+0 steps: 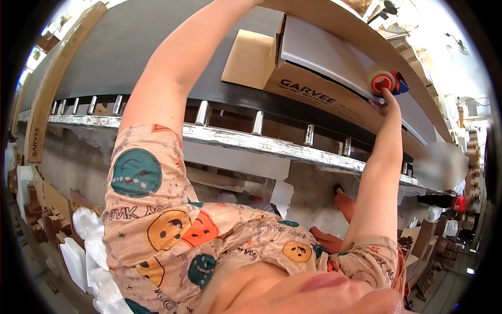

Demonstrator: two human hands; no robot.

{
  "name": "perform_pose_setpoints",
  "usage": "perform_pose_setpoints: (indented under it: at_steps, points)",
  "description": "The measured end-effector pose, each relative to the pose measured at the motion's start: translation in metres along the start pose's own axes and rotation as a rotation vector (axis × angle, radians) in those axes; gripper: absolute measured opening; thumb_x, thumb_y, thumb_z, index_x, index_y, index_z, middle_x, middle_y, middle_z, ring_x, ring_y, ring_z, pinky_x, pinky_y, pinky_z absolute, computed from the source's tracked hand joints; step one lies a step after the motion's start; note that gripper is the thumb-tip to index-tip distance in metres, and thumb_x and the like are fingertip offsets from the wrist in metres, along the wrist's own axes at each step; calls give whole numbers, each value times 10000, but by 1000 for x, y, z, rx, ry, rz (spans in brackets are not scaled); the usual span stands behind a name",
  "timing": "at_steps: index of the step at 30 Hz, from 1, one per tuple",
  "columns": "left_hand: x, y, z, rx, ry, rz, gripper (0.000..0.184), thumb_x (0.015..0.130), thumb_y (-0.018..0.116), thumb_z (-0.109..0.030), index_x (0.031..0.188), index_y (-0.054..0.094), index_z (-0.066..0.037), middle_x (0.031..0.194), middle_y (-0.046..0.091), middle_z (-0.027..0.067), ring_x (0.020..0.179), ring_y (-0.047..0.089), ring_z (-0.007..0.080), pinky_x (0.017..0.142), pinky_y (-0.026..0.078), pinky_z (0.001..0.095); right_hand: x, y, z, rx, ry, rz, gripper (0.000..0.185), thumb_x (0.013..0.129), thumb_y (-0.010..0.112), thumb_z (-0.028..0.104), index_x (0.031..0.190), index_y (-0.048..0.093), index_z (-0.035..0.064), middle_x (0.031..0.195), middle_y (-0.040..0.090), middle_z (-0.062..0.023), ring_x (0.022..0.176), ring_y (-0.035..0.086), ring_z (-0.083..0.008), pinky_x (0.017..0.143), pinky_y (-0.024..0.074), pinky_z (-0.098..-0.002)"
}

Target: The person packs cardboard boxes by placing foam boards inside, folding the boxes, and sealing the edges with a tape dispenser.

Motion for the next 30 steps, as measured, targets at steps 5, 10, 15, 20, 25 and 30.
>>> perform_pose_setpoints:
  at_steps: [5, 10, 15, 20, 25, 30]
  points:
    - [0, 10, 12, 65, -39, 235, 243, 835, 447, -151, 837, 690, -144, 892, 686, 93, 850, 666, 257, 729, 515, 385, 19, -5, 23, -810, 87, 26, 403, 795, 586, 492, 899, 586, 102, 614, 583, -38, 415, 450, -98, 352, 289, -209]
    - [-9, 73, 57, 361, -73, 444, 181, 868, 497, -216, 882, 669, -162, 886, 673, 96, 839, 660, 280, 671, 507, 430, 4, -11, 38, -897, -376, 169, 387, 697, 644, 425, 652, 628, 41, 556, 557, -55, 430, 519, -150, 388, 367, -287]
    - [-39, -7, 33, 389, -324, 506, 336, 874, 517, -380, 1066, 655, -141, 1096, 640, 134, 1019, 605, 324, 854, 469, 468, -77, -135, 9, -680, -531, 244, 436, 681, 663, 379, 687, 625, -55, 536, 576, -100, 468, 584, -178, 448, 470, -320]
    - [-76, -32, -170, -110, 121, 188, 515, 627, 587, -60, 1134, 648, -126, 1309, 512, 158, 1280, 407, 329, 1055, 275, 490, -36, -284, -112, -1009, -270, 373, 340, 617, 695, 258, 748, 649, -53, 629, 629, -134, 552, 627, -202, 492, 496, -328]
    - [-33, -57, -450, -372, 366, 254, 529, 802, 661, -324, 1246, 537, -67, 1304, 521, 140, 1257, 446, 277, 1071, 281, 439, -63, -370, -163, -857, 2, 276, 313, 621, 687, 243, 718, 631, -50, 587, 599, -122, 494, 591, -184, 451, 454, -303]
    - [-8, 22, -582, -422, 367, 364, 527, 836, 630, -371, 1272, 516, -97, 1311, 514, 129, 1225, 482, 242, 1066, 322, 374, -59, -449, -182, -643, 78, 7, 304, 646, 672, 237, 688, 624, -61, 574, 595, -125, 458, 581, -188, 434, 453, -308]
Point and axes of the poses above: each hand's wrist, its own x-axis towards the middle knuckle, its own y-axis out of the palm, z = x × y, the point moved 8 cm from there along x, towards the middle knuckle
